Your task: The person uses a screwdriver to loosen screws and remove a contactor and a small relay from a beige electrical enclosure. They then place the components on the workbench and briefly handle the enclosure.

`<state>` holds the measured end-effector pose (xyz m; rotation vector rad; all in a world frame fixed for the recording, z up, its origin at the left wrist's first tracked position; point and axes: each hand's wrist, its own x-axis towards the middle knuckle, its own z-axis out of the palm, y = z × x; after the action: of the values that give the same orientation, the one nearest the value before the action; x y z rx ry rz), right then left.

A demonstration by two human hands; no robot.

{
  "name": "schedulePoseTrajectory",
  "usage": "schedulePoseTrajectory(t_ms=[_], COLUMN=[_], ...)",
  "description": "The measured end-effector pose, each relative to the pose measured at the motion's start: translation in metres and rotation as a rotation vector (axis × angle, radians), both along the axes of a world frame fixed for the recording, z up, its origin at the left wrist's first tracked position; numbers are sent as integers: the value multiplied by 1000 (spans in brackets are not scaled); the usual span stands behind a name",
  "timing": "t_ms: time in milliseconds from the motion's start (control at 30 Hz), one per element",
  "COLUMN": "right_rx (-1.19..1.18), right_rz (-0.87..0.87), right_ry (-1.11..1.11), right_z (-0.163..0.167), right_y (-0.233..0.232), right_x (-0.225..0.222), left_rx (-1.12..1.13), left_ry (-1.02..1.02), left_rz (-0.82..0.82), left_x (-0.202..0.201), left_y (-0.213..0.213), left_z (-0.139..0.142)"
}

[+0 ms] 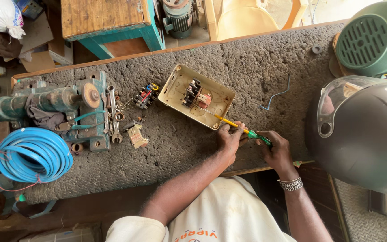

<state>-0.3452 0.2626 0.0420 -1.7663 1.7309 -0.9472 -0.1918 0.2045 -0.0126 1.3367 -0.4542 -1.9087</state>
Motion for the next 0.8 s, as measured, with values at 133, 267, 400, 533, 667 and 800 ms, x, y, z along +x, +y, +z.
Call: schedulePoseTrajectory(t_ms=[133,267,400,533,667,800], right_rx=[-45,-94,-133,-204,-244,-239], right_rz=[-34,-50,-79,-95,-123,-143], right_ry=[59,62,91,144,91,60], right_z=[5,5,1,-2,-4,-7], right_y=[3,8,12,13,15,15], right_x=[9,15,19,23,27,27], left_rx=[-1,3,-63,-61,-86,-69], left_ry=[36,48,16,79,118,128], left_rz=[15,21,-20,4,25,31], left_x=[0,1,2,2,2,3], left_y=[-1,0,1,3,4,5], left_z=[-1,-3,-5,-7,-8,-4])
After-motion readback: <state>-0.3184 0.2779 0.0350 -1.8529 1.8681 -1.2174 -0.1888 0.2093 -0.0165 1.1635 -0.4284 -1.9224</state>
